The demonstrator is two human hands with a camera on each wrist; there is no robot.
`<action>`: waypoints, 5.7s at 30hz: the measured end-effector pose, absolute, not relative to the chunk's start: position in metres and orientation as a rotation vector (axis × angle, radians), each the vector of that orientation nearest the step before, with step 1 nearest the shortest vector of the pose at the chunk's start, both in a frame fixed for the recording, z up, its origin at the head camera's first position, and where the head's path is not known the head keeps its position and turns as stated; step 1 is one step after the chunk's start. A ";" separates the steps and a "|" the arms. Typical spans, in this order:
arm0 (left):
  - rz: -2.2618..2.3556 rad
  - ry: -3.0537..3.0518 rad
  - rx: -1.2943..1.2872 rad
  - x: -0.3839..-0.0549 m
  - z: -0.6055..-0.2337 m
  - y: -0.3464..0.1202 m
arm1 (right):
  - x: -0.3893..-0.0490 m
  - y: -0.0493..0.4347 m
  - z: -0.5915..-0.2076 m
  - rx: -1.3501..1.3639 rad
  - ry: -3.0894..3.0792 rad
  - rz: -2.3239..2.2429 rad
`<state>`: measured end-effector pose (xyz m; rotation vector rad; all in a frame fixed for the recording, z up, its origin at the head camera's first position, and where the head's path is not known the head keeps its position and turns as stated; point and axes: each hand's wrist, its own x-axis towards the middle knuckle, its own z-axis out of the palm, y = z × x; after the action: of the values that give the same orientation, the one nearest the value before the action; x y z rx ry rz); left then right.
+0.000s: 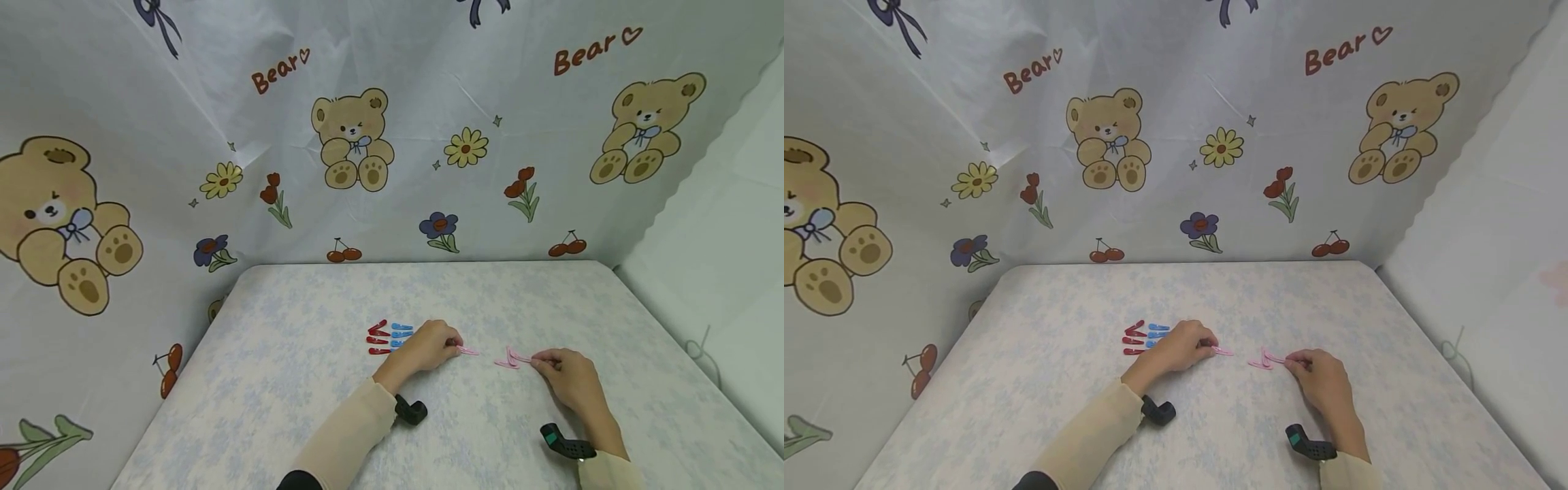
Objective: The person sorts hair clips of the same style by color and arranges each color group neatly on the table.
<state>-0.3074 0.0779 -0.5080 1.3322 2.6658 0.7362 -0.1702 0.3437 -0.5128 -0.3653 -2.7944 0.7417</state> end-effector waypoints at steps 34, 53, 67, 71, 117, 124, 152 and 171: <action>0.945 2.731 1.220 -0.310 -0.479 0.058 | -0.174 0.322 -0.486 -0.292 -2.713 0.710; 1.166 2.780 1.099 -0.322 -0.465 0.028 | -0.189 0.297 -0.458 -0.249 -2.705 0.812; 1.288 2.797 0.953 -0.330 -0.465 0.012 | -0.216 0.271 -0.451 -0.169 -2.703 0.865; 1.294 2.794 0.921 -0.330 -0.465 0.011 | -0.221 0.262 -0.451 -0.139 -2.709 0.901; 0.987 2.910 0.886 -0.337 -0.487 0.015 | -0.262 0.203 -0.500 -0.057 -2.771 0.951; 0.907 2.938 0.891 -0.337 -0.488 0.015 | -0.263 0.202 -0.503 -0.116 -2.789 0.946; 0.751 2.972 0.901 -0.339 -0.496 0.018 | -0.264 0.196 -0.512 -0.159 -2.805 0.840; 0.702 2.980 0.908 -0.338 -0.497 0.018 | -0.264 0.194 -0.509 -0.169 -2.799 0.847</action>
<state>-0.3377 0.0177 -0.4965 0.9081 2.9800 0.7015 -0.2641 0.1943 -0.5089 -0.1689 -2.7988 0.8472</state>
